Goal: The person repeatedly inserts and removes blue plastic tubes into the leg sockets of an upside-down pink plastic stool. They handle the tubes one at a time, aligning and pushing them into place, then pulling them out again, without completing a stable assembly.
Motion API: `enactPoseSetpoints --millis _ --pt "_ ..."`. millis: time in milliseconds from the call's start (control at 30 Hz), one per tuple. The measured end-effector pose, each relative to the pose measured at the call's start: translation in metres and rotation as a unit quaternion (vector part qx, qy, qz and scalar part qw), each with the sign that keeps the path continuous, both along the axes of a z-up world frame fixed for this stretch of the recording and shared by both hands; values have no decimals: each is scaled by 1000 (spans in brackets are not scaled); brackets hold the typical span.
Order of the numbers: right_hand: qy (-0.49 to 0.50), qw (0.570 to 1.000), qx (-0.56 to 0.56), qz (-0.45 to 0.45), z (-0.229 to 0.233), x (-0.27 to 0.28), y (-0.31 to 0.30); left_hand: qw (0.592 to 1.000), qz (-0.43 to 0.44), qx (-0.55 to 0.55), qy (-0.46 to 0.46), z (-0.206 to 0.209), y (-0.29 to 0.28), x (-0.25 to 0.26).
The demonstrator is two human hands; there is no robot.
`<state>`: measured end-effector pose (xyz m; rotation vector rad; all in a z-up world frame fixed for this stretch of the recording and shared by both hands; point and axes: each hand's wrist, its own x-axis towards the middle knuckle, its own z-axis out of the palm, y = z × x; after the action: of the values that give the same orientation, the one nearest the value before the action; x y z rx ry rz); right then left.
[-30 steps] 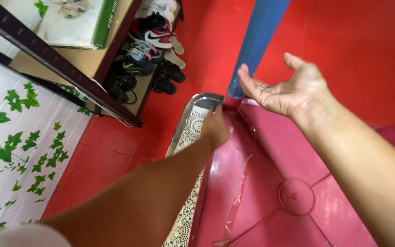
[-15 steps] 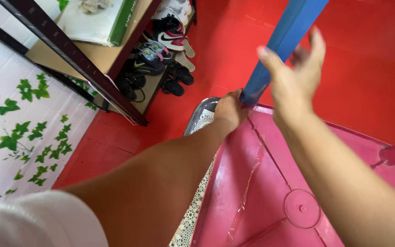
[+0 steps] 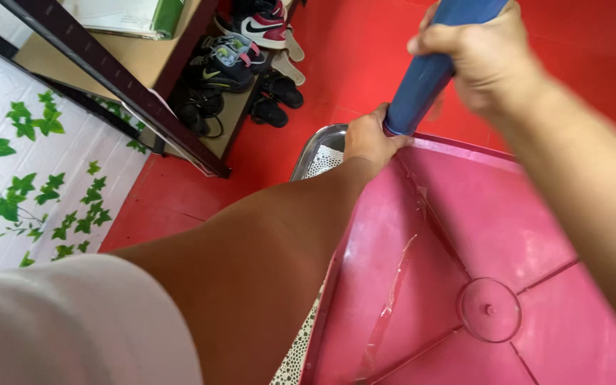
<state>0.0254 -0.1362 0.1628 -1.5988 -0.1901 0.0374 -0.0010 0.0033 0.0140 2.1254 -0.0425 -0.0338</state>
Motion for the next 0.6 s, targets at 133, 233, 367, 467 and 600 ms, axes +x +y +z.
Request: enactPoseSetpoints --millis 133,233,367,467,600 --pt "98 973 -9 209 38 12 -14 999 -10 21 23 4 -5 5" --pt "97 974 -1 206 50 7 -2 1000 3 4 11 0 2 2" --pt "28 996 -82 -15 50 -20 1 1000 -2 11 -3 -3 -4 2" --pt "-17 972 -212 -99 55 -20 1 1000 1 21 19 0 -1 3" --pt "2 952 -294 -90 64 -5 -5 999 4 23 40 6 -1 1"
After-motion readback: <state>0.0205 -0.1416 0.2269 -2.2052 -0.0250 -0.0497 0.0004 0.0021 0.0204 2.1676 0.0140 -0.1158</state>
